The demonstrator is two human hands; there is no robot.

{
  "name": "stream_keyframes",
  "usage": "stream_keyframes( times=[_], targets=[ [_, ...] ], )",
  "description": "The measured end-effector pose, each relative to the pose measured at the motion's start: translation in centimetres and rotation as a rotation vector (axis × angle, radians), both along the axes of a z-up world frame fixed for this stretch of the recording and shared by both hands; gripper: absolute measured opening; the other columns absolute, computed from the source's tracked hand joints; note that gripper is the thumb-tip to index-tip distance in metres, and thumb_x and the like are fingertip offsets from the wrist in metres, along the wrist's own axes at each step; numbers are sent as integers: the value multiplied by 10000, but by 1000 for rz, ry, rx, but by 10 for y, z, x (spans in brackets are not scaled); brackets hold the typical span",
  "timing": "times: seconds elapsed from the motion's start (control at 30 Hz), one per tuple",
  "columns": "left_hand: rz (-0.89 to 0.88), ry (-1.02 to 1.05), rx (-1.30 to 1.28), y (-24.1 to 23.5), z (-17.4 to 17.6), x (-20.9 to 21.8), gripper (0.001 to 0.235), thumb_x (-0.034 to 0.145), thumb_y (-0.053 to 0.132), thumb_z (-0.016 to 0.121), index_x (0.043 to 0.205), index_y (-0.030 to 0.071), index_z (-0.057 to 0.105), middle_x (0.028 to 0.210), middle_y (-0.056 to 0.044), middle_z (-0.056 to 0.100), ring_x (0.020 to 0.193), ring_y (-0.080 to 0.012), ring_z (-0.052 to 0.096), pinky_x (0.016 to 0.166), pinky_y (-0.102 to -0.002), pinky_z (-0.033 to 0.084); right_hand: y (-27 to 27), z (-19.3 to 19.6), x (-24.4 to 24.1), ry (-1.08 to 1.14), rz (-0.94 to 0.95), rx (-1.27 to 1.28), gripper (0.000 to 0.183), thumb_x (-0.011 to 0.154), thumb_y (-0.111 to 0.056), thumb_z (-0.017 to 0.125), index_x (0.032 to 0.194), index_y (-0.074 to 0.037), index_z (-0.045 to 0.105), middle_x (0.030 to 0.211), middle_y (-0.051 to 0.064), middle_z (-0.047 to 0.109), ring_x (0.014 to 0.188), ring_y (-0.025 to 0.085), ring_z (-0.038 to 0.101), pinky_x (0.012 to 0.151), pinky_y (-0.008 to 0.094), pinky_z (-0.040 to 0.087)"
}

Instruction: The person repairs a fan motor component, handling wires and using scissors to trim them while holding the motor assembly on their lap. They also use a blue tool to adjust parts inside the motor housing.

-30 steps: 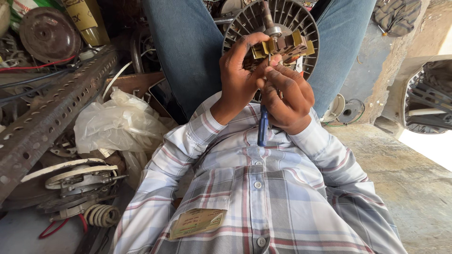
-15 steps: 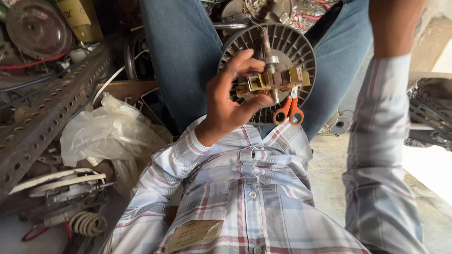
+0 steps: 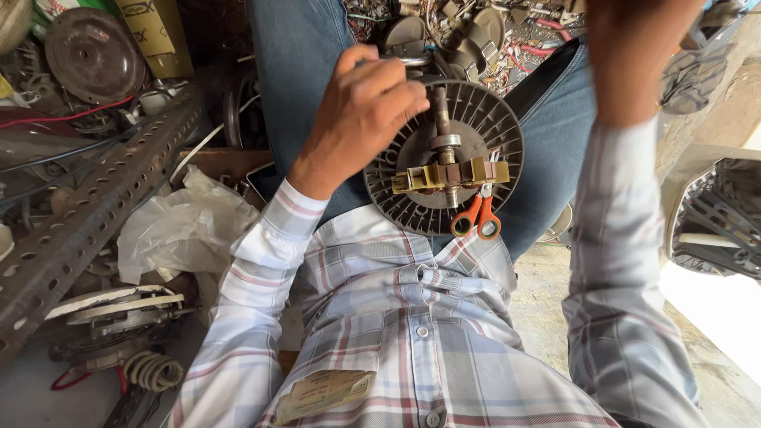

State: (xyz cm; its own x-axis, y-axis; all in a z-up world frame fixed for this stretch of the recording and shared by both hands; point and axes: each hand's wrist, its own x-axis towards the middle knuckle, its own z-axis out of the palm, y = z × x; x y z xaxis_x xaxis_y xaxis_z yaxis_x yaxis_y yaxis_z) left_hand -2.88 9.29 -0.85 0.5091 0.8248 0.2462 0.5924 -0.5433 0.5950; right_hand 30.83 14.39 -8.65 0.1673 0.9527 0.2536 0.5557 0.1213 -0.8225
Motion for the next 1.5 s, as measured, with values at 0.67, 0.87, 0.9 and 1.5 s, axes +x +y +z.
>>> stream_keyframes(
  times=[0.67,0.87,0.9,1.5],
  targets=[
    [-23,-20,91,-29,103,41,272,954,313,784,855,81,683,722,-22,494,674,-216,506,772,-410,397,-22,102,-64,337,985,-332,79,968,-83,741,1024,-31,758,910,52,709,827,148,680,741,288,516],
    [-125,186,34,-88,119,48,331,990,227,702,1240,11,684,891,-46,552,834,-204,573,846,-371,428,-37,107,-60,269,964,-294,81,943,-58,764,1022,-40,772,916,61,719,834,165,693,732,296,521],
    [-129,238,18,-93,118,46,324,987,211,697,1248,20,685,872,-44,545,812,-199,564,820,-368,423,-39,108,-61,241,964,-298,88,936,-56,766,1022,-39,773,919,61,722,831,164,693,728,296,523],
    [-5,-348,-247,-109,96,52,374,1010,190,686,1344,27,646,1022,-105,593,922,-277,604,860,-388,463,-50,83,-65,528,723,-418,58,976,-5,743,1029,19,743,967,24,721,905,73,642,817,241,520]
  ],
)
